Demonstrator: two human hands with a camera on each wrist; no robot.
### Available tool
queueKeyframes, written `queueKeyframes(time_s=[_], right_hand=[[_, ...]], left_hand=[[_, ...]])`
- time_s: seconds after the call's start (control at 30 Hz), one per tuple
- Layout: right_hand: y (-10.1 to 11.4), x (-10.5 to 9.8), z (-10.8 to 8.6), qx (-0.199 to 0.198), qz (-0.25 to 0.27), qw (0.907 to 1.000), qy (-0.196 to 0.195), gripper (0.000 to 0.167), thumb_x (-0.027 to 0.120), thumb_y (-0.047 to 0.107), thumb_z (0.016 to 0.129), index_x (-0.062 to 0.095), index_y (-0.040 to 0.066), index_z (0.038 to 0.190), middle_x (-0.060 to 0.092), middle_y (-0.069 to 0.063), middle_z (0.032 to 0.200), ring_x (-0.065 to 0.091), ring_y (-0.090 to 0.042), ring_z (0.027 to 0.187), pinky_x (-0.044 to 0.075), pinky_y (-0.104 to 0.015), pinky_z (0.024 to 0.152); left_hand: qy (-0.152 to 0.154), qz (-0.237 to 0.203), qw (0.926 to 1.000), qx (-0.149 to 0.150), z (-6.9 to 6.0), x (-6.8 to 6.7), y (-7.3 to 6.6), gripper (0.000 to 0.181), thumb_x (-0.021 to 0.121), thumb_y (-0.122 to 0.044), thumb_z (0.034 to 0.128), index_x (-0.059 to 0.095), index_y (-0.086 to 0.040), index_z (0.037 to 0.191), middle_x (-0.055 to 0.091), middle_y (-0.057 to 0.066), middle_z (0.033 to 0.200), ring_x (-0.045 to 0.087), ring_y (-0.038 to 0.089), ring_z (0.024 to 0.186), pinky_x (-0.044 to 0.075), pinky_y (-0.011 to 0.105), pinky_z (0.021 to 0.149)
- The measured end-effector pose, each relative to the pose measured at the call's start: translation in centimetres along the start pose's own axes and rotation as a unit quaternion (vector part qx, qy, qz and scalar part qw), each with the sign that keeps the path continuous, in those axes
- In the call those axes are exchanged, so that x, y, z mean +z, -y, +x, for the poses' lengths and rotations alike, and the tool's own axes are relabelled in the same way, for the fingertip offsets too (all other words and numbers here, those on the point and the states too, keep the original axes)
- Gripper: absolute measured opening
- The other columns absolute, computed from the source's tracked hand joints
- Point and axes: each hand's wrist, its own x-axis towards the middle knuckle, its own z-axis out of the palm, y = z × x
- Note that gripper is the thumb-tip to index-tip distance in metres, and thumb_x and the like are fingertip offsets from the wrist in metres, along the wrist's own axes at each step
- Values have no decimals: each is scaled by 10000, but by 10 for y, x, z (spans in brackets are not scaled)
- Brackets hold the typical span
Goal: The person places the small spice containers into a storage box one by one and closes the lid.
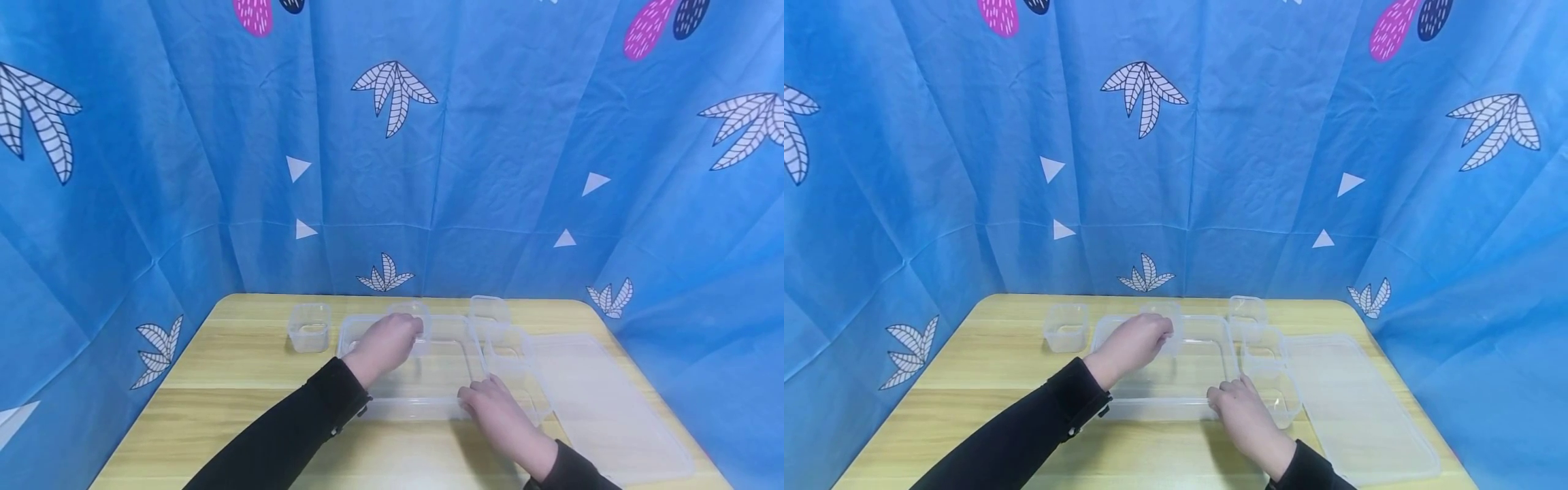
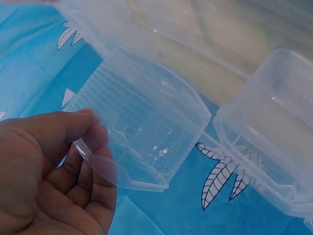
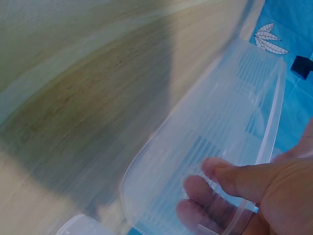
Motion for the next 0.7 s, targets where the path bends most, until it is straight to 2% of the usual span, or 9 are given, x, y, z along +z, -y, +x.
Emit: queueKeyframes(time_s=[0.3,0.47,0.7], right_hand=[[0,-2,2,-28,-61,10000,-64,143,714,135,882,605,156,792,391,141,674,398,-51,665,467,-533,947],[0,0,2,-139,-79,9998,-140,175,713,139,879,579,160,768,350,142,662,358,-51,649,470,-527,929],[-2,2,2,-217,-187,9992,-263,180,732,144,863,576,167,776,390,143,665,394,-56,654,482,-526,920]], left_hand=[[469,141,9987,-146,6,12,-3,188,631,58,901,703,-96,979,724,40,938,691,205,895,573,289,814],[743,140,9970,-182,9,10,-4,194,627,61,905,701,-99,987,721,35,932,686,200,893,572,287,800],[915,16,9952,-347,14,7,-5,218,624,64,906,711,-95,1029,731,35,981,687,204,945,563,291,851]])
